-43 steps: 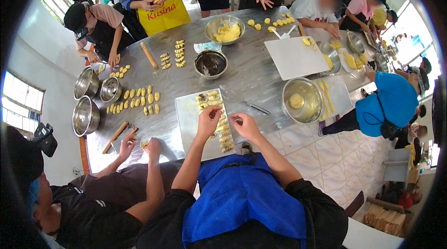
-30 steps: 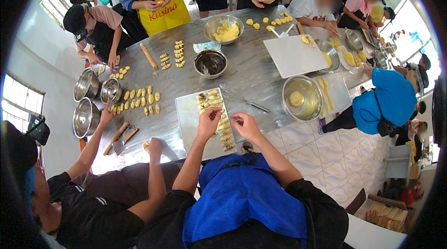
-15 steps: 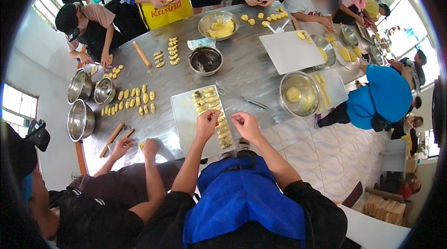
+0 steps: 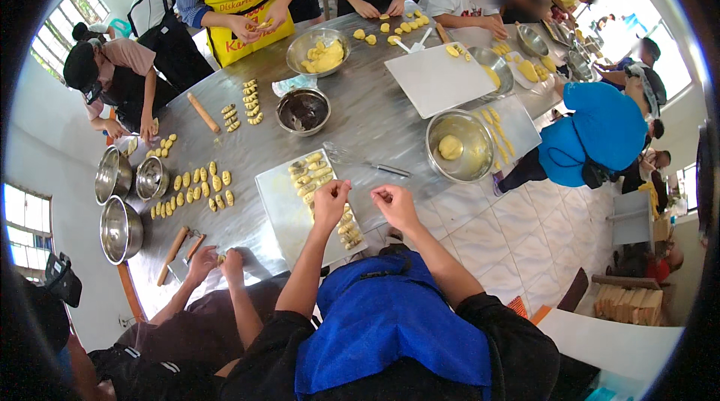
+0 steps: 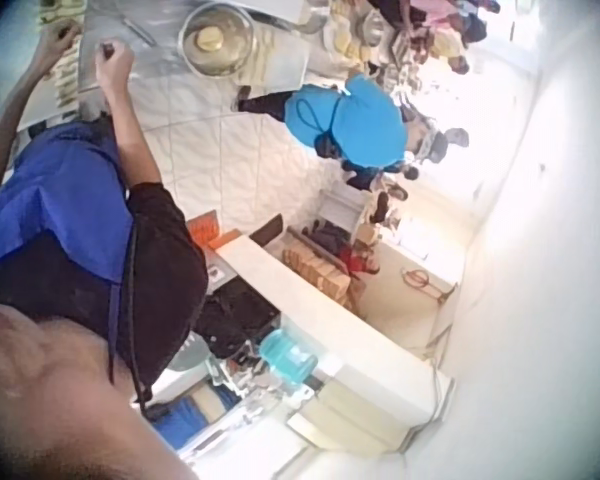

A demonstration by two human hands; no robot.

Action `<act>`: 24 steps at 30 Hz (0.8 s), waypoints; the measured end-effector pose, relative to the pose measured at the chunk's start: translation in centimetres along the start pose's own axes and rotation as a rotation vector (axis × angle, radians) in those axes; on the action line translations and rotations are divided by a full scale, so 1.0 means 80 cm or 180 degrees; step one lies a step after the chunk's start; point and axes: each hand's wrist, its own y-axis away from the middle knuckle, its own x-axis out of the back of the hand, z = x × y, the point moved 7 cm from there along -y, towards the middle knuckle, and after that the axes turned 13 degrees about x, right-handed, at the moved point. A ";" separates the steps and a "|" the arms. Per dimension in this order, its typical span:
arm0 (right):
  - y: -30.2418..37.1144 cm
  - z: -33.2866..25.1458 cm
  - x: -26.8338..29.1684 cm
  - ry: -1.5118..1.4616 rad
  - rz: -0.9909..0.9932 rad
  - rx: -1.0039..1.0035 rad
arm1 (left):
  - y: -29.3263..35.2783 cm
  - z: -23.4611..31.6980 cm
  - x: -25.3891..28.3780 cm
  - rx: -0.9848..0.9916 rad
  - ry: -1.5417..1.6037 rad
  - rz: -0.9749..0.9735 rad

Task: The person places small pieces of dark filling onto dough wrappers and rolls them into filled pastry shapes on a tray. The person works at a large table alongside others preparing similar items.

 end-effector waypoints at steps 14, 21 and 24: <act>-0.030 0.033 0.065 -0.0124 -0.0244 -0.0193 | -0.019 0.051 -0.071 -0.0071 0.0062 -0.0099; -0.033 0.056 0.102 -0.0130 -0.0485 -0.0037 | -0.012 0.047 -0.122 0.0025 0.0090 0.0039; -0.029 0.070 0.115 -0.0265 -0.0547 -0.0053 | -0.006 0.038 -0.140 0.0141 0.0052 0.0065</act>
